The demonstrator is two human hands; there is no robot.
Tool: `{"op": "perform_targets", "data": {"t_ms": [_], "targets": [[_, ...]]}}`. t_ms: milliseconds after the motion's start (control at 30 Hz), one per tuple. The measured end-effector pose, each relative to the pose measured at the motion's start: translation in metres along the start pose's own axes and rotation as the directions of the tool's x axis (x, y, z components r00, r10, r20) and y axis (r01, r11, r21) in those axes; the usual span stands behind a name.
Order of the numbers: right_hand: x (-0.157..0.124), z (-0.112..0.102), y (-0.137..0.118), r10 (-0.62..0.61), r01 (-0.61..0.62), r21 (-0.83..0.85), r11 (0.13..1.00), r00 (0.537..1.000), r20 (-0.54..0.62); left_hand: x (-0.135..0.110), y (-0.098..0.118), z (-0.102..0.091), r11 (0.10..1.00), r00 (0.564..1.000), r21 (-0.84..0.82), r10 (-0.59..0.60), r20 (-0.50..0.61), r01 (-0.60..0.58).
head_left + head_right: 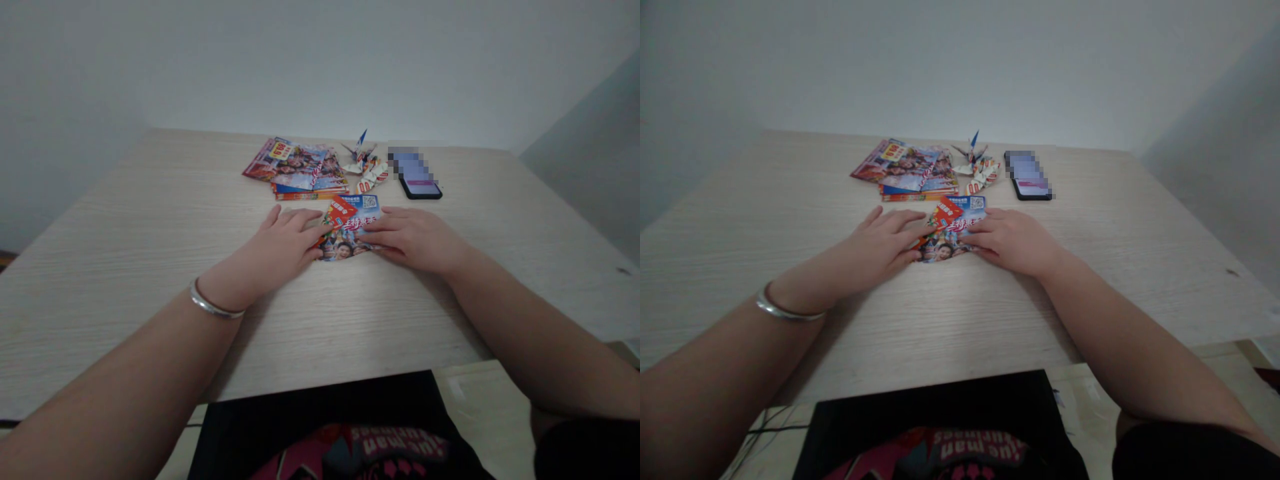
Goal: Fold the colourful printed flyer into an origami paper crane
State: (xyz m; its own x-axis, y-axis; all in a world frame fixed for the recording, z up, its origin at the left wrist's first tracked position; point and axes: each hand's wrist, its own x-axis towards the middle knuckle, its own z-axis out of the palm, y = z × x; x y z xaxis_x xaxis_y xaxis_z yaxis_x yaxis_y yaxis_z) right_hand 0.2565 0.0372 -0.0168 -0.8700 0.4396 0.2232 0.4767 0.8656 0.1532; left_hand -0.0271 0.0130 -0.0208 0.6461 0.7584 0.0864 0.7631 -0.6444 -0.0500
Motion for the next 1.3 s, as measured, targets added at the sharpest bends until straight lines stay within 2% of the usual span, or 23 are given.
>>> {"op": "perform_targets", "data": {"t_ms": [100,200,300,467,567,667,833,933,1033,1300], "targets": [[-0.001,-0.006,-0.003,0.023,-0.023,0.024,0.999,1.000,0.013,0.004,-0.003,-0.006,1.000,1.000,-0.004,0.002,-0.030,-0.002],[-0.001,-0.010,-0.007,0.067,-0.071,0.126,0.989,0.997,0.036,0.008,-0.002,-0.008,0.999,0.999,-0.033,0.019,-0.045,-0.020],[0.000,-0.009,-0.008,0.189,-0.203,0.238,0.950,0.979,0.083,0.010,0.000,-0.008,0.996,0.998,-0.073,0.037,-0.057,-0.041],[0.004,-0.005,-0.006,0.376,-0.424,0.402,0.812,0.906,0.197,0.006,0.002,-0.007,0.976,0.990,-0.170,0.130,-0.050,-0.137],[0.005,-0.006,-0.003,0.435,-0.516,0.469,0.716,0.856,0.278,0.004,0.004,-0.008,0.974,0.993,-0.189,0.116,-0.036,-0.121],[0.005,-0.008,-0.002,0.503,-0.609,0.453,0.651,0.793,0.343,0.003,0.006,-0.010,0.972,0.992,-0.203,0.123,-0.002,-0.120],[0.004,-0.004,0.000,0.643,-0.707,0.433,0.559,0.699,0.313,-0.001,0.009,-0.014,0.976,0.998,-0.214,0.047,0.044,-0.036],[0.006,0.001,0.001,0.670,-0.716,0.410,0.565,0.688,0.279,-0.004,0.010,-0.016,0.978,0.997,-0.206,0.043,0.062,-0.030],[0.009,0.006,0.001,0.676,-0.716,0.333,0.613,0.694,0.248,-0.005,0.010,-0.015,0.979,0.993,-0.190,0.087,0.076,-0.072],[0.010,0.013,0.005,0.639,-0.661,0.175,0.729,0.750,0.170,-0.006,0.008,-0.004,0.981,0.988,-0.134,0.146,0.056,-0.137]]}}
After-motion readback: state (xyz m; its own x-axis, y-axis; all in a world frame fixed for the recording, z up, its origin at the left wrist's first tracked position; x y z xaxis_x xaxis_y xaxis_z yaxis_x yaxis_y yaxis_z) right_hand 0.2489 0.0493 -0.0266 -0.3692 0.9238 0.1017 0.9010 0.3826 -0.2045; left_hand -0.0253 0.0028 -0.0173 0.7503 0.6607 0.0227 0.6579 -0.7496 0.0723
